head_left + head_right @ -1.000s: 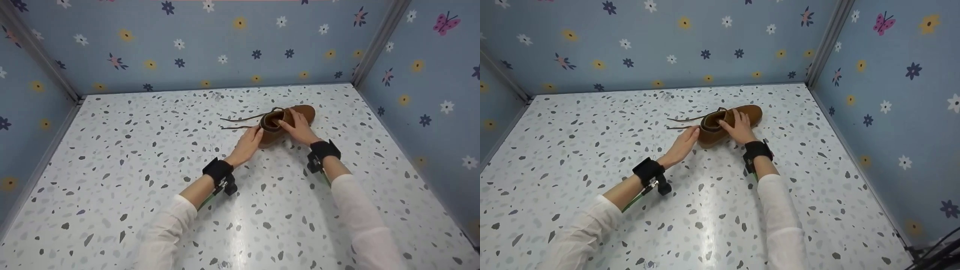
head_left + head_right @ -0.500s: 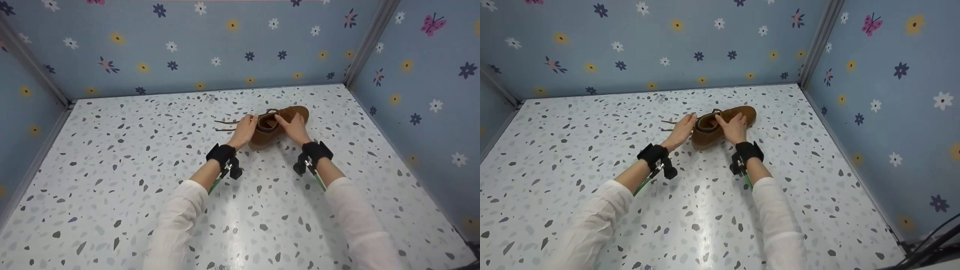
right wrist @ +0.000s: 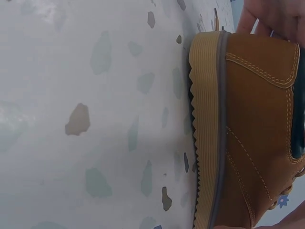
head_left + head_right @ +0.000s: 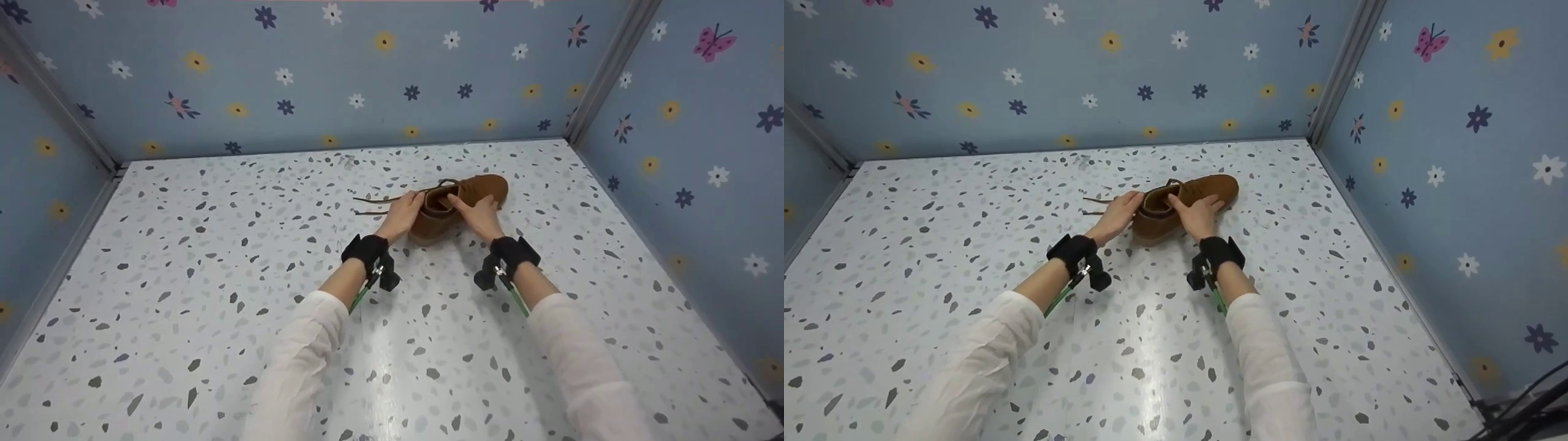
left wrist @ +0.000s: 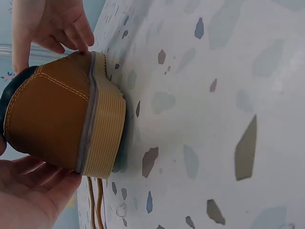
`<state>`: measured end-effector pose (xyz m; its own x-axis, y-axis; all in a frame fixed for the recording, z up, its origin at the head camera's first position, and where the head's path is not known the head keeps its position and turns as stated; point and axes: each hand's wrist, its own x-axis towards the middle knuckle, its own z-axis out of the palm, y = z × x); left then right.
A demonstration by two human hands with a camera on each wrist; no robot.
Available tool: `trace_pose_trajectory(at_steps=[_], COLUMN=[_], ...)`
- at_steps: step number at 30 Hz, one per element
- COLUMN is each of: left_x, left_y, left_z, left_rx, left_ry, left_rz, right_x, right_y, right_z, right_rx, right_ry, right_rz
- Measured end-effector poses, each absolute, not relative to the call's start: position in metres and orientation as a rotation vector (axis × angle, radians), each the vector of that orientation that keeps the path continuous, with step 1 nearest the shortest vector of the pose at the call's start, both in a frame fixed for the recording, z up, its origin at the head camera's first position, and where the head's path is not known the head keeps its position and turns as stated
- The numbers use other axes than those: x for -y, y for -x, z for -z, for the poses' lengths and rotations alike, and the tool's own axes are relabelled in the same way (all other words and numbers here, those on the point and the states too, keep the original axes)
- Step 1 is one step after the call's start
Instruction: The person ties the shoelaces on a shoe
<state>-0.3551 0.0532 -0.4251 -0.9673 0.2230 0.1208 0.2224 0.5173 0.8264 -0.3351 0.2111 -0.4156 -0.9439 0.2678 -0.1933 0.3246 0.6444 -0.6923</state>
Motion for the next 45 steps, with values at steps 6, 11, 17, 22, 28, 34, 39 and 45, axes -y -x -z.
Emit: trace_pose_trajectory(at_steps=[6,11,17,22,28,34,39,45], left_x=[-0.05,-0.045,-0.043,-0.042,-0.038,-0.034,-0.03,-0.026], left_y=[0.357,0.356,0.353,0.349,0.342,0.334,0.328,0.319], left_z=[0.426,0.424,0.42,0.419,0.42,0.423,0.423,0.423], left_rx=[-2.716,-2.624,-2.561,-2.614,-2.566,-2.502,-2.464,-2.482], left_ry=[-0.422,-0.425,-0.46,-0.472,-0.416,-0.352,-0.293,-0.282], left_rz=[-1.475,-1.534,-1.572,-1.493,-1.501,-1.513,-1.532,-1.517], right_x=[-0.208,-0.206,-0.206,-0.206,-0.203,-0.197,-0.193,-0.191], right_y=[0.335,0.336,0.338,0.34,0.341,0.341,0.341,0.339], right_z=[0.414,0.412,0.413,0.416,0.418,0.417,0.417,0.417], right_rx=[-2.771,-2.78,-2.777,-2.78,-2.752,-2.754,-2.739,-2.719], right_ry=[-0.465,-0.415,-0.372,-0.32,-0.292,-0.256,-0.209,-0.118], right_rz=[1.186,1.133,1.142,1.163,1.17,1.2,1.237,1.271])
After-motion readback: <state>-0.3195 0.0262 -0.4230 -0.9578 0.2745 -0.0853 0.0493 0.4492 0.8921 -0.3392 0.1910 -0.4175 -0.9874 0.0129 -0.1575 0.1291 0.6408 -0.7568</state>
